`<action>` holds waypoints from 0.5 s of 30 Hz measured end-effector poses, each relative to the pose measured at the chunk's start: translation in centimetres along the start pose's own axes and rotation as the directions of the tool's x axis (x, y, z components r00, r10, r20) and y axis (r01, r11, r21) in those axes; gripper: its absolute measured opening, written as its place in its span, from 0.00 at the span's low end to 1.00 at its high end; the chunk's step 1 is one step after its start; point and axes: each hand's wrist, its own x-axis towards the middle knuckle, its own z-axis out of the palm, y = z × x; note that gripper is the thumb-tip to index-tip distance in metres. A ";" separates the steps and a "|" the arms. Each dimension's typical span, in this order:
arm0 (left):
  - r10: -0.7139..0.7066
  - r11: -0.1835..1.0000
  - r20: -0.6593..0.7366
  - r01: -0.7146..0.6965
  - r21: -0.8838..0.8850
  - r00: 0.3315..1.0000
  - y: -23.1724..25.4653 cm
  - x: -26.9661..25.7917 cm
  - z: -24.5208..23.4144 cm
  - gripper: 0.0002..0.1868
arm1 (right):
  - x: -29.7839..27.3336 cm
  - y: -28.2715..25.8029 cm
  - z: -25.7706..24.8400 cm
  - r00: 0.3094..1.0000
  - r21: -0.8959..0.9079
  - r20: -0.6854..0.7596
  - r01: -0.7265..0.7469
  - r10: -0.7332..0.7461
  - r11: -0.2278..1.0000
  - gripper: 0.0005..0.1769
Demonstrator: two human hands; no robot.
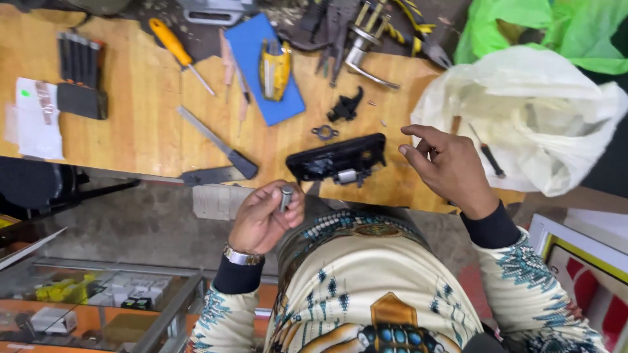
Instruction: A locksmith is seen carefully assembling a lock cylinder by inserting small pins and springs into the plug at a workbench.
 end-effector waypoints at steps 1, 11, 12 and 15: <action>0.009 1.000 0.002 -0.009 0.005 1.000 0.8 -0.2 -0.5 0.16 | 0.9 -1.5 0.5 1.000 0.002 -0.002 0.010 -0.010 1.000 0.16; -0.101 0.992 0.009 0.102 -0.080 0.995 9.6 -4.2 -8.0 0.11 | 14.0 -13.5 8.7 0.940 -0.202 0.126 0.337 -0.316 0.920 0.26; -0.122 0.986 0.037 0.126 -0.108 0.992 10.6 -4.3 -8.6 0.08 | 16.0 -13.7 9.4 0.899 -0.295 0.158 0.439 -0.409 0.849 0.27; -0.114 0.991 0.013 0.115 -0.070 0.993 12.6 -4.9 -10.7 0.11 | 20.9 -13.9 11.6 0.852 -0.434 0.214 0.521 -0.477 0.735 0.27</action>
